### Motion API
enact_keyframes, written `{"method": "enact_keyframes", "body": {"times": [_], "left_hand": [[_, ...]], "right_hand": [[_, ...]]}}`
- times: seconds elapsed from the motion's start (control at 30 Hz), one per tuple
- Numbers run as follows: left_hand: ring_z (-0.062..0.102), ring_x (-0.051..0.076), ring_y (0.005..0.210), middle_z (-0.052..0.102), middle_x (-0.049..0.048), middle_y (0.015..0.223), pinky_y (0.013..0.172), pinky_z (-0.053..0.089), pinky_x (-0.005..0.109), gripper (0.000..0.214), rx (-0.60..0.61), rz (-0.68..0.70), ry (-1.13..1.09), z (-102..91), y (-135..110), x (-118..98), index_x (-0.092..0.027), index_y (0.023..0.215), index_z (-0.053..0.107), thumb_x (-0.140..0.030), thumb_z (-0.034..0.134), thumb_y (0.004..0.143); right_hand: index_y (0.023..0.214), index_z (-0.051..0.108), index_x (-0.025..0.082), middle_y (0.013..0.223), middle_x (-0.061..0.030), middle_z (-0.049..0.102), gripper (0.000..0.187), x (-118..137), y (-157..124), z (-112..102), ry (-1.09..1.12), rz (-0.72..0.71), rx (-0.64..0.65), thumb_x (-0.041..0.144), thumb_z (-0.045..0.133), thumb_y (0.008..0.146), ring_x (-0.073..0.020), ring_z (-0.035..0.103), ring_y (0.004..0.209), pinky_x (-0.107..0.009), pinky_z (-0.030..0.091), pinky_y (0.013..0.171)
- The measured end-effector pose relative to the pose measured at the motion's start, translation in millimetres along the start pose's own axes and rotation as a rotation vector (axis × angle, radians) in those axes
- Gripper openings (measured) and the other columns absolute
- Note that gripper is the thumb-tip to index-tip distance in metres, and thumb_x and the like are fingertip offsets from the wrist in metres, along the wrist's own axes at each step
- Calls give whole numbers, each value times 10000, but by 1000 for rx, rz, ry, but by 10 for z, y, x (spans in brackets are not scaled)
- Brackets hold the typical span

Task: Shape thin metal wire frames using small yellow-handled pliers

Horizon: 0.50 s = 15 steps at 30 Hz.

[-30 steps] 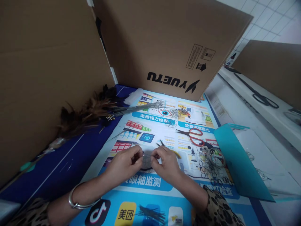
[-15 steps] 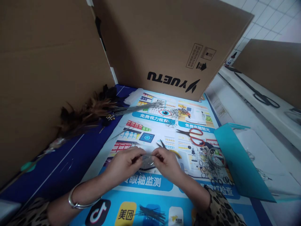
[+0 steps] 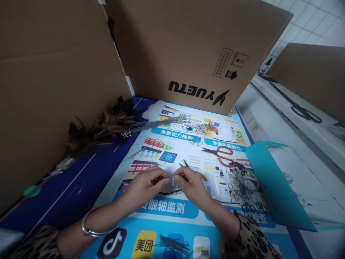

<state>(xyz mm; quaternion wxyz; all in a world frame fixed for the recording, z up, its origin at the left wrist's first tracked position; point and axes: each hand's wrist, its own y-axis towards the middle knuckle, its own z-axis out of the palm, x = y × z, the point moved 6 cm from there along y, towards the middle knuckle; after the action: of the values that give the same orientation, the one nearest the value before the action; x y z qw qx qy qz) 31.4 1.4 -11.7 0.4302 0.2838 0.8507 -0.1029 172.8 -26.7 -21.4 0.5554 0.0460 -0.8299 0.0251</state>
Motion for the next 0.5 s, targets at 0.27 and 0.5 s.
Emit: {"method": "enact_keyframes", "body": {"times": [0.27, 0.5], "left_hand": [[496, 125, 651, 521, -14, 727, 584, 381, 220, 85, -35, -43, 21, 29, 1, 97, -191, 830, 547, -199, 480, 778], [518, 125, 669, 556, -14, 739, 597, 386, 215, 101, -41, -39, 45, 25, 1, 85, -195, 841, 546, -185, 458, 791]], "right_hand": [[832, 570, 201, 720, 21, 560, 74, -14, -11, 55, 132, 19, 50, 234, 508, 811, -101, 522, 640, -200, 415, 582], [853, 566, 196, 703, 24, 543, 87, -44, -20, 108, 266, 52, 111, 251, 518, 806, -96, 527, 598, -207, 437, 556]]}}
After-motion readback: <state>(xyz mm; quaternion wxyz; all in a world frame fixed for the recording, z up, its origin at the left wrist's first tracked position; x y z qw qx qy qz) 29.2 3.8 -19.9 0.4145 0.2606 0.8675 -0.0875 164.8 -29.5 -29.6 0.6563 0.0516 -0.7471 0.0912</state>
